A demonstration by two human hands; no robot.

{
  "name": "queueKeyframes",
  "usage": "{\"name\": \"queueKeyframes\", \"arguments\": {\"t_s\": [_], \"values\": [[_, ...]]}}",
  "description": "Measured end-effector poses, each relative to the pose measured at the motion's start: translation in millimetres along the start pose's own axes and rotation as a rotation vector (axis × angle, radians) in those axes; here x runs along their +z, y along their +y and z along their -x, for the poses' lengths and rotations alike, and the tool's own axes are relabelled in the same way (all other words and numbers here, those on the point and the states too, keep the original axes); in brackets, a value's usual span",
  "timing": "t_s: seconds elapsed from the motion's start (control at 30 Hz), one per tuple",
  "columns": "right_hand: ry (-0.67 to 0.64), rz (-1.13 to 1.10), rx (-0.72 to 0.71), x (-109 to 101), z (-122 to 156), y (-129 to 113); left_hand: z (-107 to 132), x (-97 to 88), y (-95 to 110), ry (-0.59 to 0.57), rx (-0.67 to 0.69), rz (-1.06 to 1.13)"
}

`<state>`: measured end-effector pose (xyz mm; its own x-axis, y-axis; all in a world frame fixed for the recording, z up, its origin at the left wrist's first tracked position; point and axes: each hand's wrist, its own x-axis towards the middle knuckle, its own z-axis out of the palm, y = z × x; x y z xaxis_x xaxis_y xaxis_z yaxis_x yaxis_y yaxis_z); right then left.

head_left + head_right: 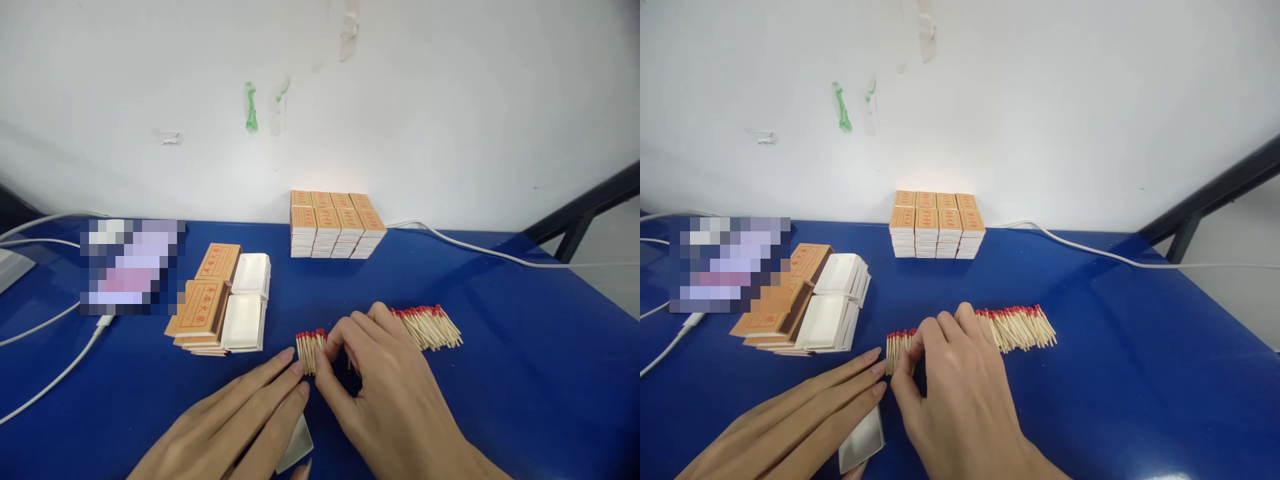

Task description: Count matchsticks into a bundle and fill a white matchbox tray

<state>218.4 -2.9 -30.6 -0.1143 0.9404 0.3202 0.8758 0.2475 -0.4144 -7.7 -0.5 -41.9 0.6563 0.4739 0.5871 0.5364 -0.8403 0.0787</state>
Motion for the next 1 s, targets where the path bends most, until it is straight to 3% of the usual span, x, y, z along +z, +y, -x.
{"name": "queueKeyframes", "arguments": {"t_s": [0.27,0.57,0.7,1.0], "values": [[-0.018,0.003,-0.005,-1,0,-1,-11,-5.0,-3,-0.074,0.062,0.036],[-0.063,-0.08,0.045,-1,-4,-6,12,8.7,-1,-0.025,-0.001,0.033],[-0.021,-0.087,0.025,-6,-5,-3,15,8.5,0,-0.023,-0.018,0.033],[0.115,0.251,-0.106,-22,1,14,11,3.6,-3,-0.075,-0.018,0.084]]}}
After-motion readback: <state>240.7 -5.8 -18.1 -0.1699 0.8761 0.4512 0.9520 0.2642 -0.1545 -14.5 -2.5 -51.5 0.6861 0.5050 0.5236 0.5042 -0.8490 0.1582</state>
